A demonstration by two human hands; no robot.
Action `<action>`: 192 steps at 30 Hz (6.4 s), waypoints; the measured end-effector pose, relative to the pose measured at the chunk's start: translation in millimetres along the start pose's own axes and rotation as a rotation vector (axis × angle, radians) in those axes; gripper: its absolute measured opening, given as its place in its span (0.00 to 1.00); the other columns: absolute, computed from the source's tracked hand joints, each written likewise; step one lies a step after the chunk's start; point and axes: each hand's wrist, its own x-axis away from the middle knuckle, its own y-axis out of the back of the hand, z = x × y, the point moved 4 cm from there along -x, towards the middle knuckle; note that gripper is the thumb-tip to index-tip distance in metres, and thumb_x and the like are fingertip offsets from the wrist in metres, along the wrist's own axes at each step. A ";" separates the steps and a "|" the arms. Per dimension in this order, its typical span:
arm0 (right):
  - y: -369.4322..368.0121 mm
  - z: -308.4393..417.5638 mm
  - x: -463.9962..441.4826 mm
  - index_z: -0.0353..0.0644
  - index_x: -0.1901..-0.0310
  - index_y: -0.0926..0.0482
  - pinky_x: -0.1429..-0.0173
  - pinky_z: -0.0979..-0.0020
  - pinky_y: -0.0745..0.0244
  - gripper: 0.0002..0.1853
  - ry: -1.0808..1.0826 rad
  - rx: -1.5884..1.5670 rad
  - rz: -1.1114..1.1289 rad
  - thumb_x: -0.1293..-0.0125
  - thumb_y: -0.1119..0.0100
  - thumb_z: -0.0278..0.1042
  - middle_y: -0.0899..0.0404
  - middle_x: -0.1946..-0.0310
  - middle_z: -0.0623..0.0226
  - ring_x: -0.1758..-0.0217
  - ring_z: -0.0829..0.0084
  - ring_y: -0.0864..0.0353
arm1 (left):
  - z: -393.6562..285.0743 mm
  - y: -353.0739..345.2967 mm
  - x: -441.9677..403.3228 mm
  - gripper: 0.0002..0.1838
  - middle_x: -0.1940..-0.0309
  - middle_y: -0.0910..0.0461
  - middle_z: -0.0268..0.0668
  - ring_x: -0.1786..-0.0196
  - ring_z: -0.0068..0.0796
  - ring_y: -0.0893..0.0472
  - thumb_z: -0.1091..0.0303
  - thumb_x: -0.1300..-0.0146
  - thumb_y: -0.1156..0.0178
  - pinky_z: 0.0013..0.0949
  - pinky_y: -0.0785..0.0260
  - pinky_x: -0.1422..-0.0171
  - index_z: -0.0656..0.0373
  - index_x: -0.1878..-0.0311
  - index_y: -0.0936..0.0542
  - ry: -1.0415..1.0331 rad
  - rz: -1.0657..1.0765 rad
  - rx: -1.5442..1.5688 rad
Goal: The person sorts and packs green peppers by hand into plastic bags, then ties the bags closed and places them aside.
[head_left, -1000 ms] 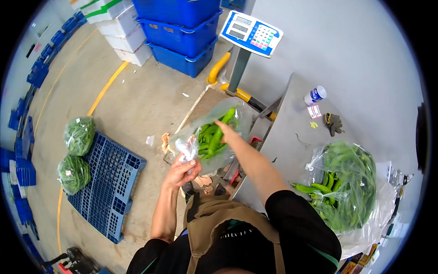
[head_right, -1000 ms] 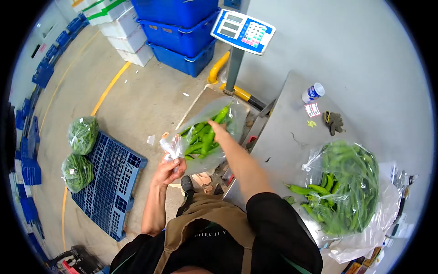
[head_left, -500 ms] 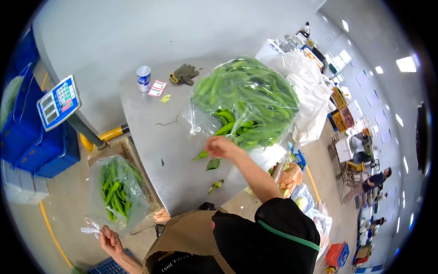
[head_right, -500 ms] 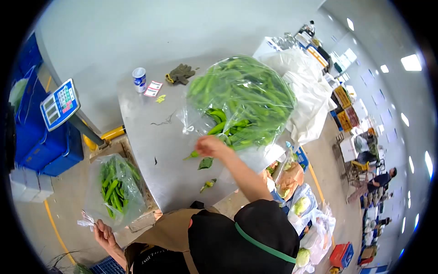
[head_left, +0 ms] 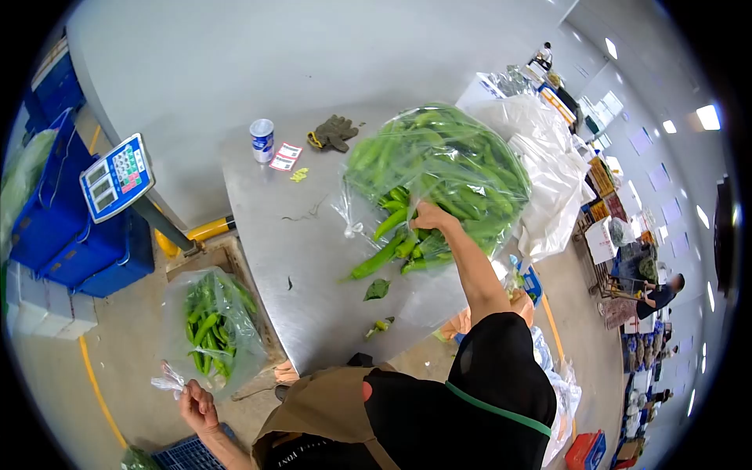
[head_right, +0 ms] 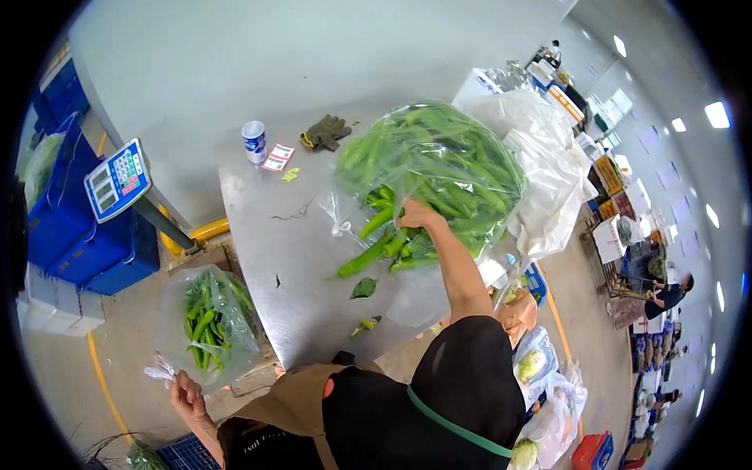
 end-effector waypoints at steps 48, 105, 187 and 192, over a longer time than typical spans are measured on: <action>-31.0 128.9 38.2 0.45 0.65 0.19 0.53 0.57 0.26 0.15 0.186 0.158 -0.266 0.57 0.34 0.38 0.19 0.65 0.58 0.59 0.55 0.21 | 10.5 -5.5 16.2 0.23 0.81 0.36 0.31 0.87 0.15 0.43 0.69 0.38 0.45 0.17 0.49 0.85 0.56 0.40 0.38 -0.049 -0.028 0.033; -10.0 145.3 -130.4 0.29 0.44 0.30 0.37 0.60 0.34 0.45 -0.809 -0.282 -0.461 0.52 0.39 0.66 0.30 0.44 0.47 0.37 0.52 0.34 | -5.8 25.3 -0.2 0.09 0.81 0.35 0.35 0.90 0.17 0.44 0.72 0.42 0.46 0.19 0.50 0.89 0.64 0.62 0.33 -0.088 -0.054 0.129; -65.5 174.9 105.9 0.35 0.60 0.24 0.65 0.65 0.27 0.12 0.147 -0.318 -0.696 0.49 0.46 0.21 0.23 0.69 0.55 0.72 0.58 0.23 | -12.1 3.8 -4.3 0.21 0.70 0.27 0.36 0.74 0.21 0.30 0.63 0.40 0.39 0.25 0.39 0.70 0.64 0.49 0.33 -0.098 -0.196 -0.396; -91.4 117.0 22.0 0.31 0.54 0.27 0.63 0.56 0.28 0.20 0.140 0.086 -0.808 0.50 0.40 0.31 0.23 0.72 0.48 0.70 0.49 0.24 | -6.3 -1.1 -7.0 0.23 0.70 0.26 0.35 0.74 0.21 0.30 0.64 0.39 0.40 0.25 0.38 0.70 0.65 0.45 0.33 -0.076 -0.206 -0.430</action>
